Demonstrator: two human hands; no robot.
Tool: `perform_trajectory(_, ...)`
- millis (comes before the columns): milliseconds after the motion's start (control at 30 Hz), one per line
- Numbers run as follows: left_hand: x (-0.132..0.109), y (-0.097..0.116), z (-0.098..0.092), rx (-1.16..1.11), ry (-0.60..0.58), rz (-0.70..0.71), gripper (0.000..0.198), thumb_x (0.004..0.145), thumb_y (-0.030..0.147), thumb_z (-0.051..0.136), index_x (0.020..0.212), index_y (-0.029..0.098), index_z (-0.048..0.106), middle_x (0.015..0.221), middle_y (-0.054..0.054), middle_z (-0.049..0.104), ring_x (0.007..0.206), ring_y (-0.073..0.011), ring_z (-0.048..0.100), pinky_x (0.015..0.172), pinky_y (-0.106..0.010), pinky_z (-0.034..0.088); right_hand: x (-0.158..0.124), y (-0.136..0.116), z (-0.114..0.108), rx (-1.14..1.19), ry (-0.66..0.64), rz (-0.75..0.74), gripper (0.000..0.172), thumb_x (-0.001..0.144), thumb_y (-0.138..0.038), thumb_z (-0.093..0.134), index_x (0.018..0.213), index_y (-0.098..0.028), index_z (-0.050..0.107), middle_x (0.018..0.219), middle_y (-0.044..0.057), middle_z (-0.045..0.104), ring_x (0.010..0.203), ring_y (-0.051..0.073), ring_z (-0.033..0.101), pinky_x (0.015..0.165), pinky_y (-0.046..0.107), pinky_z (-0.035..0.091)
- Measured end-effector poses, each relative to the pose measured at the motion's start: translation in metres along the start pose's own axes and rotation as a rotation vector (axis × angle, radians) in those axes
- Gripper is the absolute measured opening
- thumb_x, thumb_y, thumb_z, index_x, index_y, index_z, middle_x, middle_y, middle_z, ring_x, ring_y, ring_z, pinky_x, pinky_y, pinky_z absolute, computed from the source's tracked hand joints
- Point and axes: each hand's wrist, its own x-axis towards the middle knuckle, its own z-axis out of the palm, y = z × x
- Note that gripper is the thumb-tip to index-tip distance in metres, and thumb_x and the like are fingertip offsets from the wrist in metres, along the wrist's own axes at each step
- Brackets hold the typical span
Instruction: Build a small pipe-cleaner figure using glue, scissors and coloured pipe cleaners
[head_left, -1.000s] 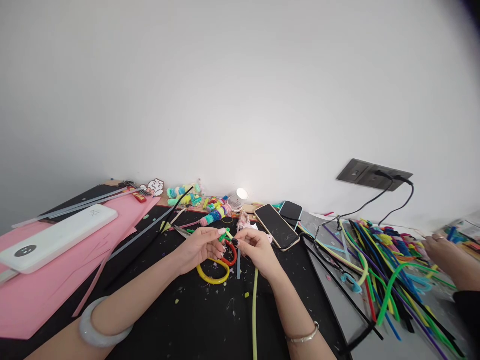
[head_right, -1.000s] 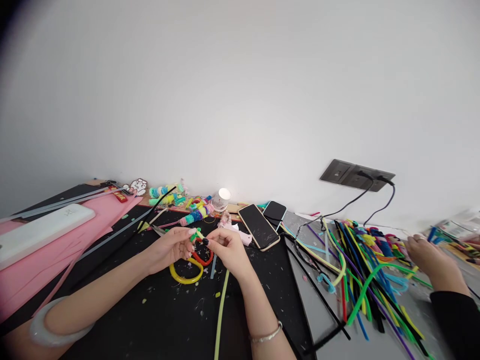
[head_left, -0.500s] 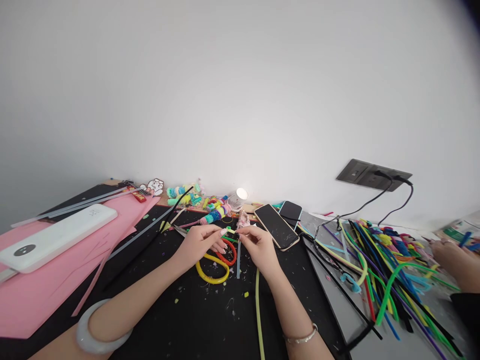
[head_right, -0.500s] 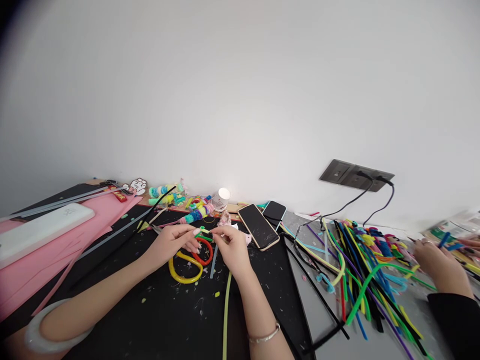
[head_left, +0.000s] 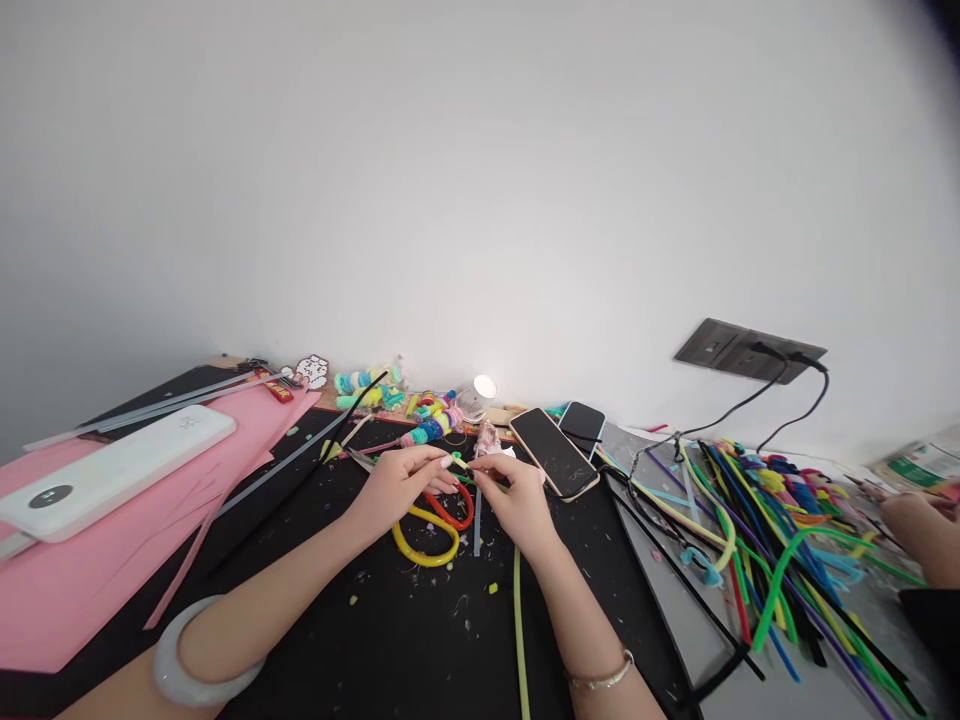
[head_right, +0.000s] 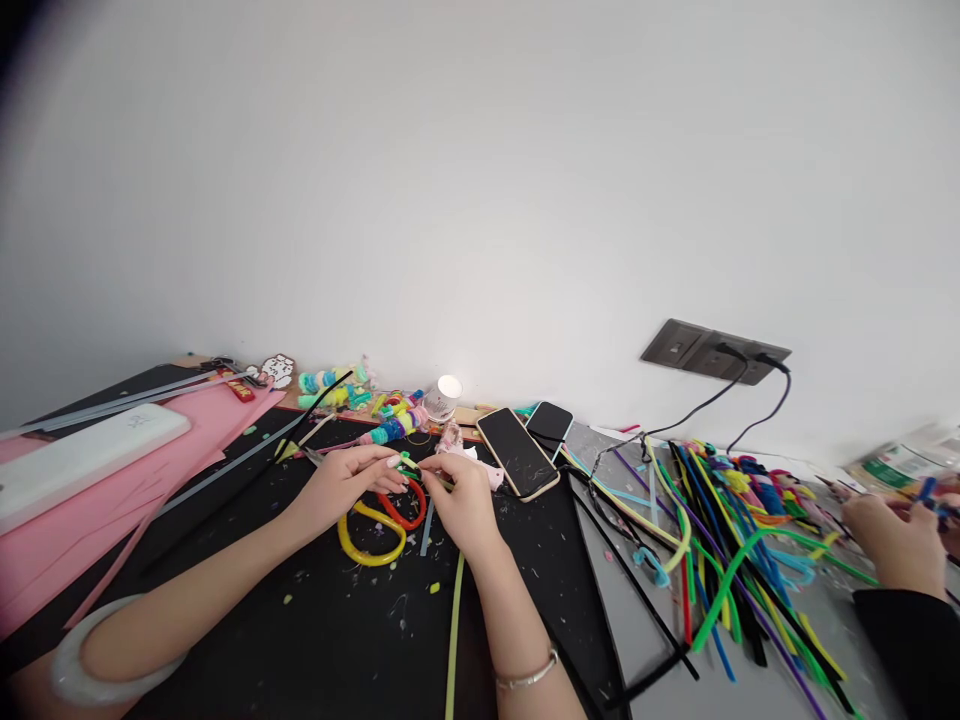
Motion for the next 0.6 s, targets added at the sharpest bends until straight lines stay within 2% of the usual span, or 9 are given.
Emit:
perform_trajectory(100, -0.0006, -0.0006, 0.0002, 0.057, 0.009, 0.063, 0.026, 0.085, 0.04, 0.055, 0.092, 0.019, 0.068, 0.077, -0.003, 0.075, 0.074, -0.0217, 0.074, 0.072, -0.033, 0.061, -0.0003, -0.0029, 0.001, 0.015, -0.04, 0.023, 0.014, 0.081, -0.016, 0.057, 0.082, -0.018, 0.07, 0.075, 0.002, 0.07, 0.069, 0.016, 0.061, 0.066, 0.026, 0.045)
perform_trajectory(200, -0.0011, -0.0014, 0.0003, 0.09, 0.029, 0.105, 0.026, 0.085, 0.039, 0.055, 0.096, 0.02, 0.069, 0.078, -0.003, 0.076, 0.074, -0.0217, 0.074, 0.073, -0.033, 0.061, -0.0009, -0.0031, 0.0028, 0.044, -0.044, 0.05, 0.013, 0.081, -0.017, 0.056, 0.078, -0.017, 0.068, 0.07, 0.002, 0.067, 0.063, 0.015, 0.058, 0.061, 0.025, 0.043)
perform_trajectory(467, -0.0036, 0.0028, -0.0005, 0.092, 0.072, 0.047, 0.048, 0.084, 0.039, 0.057, 0.125, 0.015, 0.056, 0.067, -0.001, 0.072, 0.064, -0.0202, 0.072, 0.067, -0.033, 0.061, -0.0015, 0.0, 0.0059, 0.054, -0.008, 0.027, 0.013, 0.082, -0.019, 0.054, 0.077, -0.017, 0.066, 0.071, 0.002, 0.064, 0.063, 0.015, 0.053, 0.06, 0.025, 0.04)
perform_trajectory(600, -0.0032, 0.0048, -0.0016, 0.12, 0.098, 0.04, 0.05, 0.082, 0.041, 0.059, 0.124, 0.014, 0.055, 0.069, -0.001, 0.071, 0.062, -0.0201, 0.071, 0.066, -0.034, 0.059, -0.0022, 0.001, 0.0059, 0.053, 0.0, 0.039, 0.014, 0.082, -0.021, 0.054, 0.078, -0.017, 0.066, 0.069, 0.002, 0.063, 0.061, 0.015, 0.052, 0.058, 0.025, 0.039)
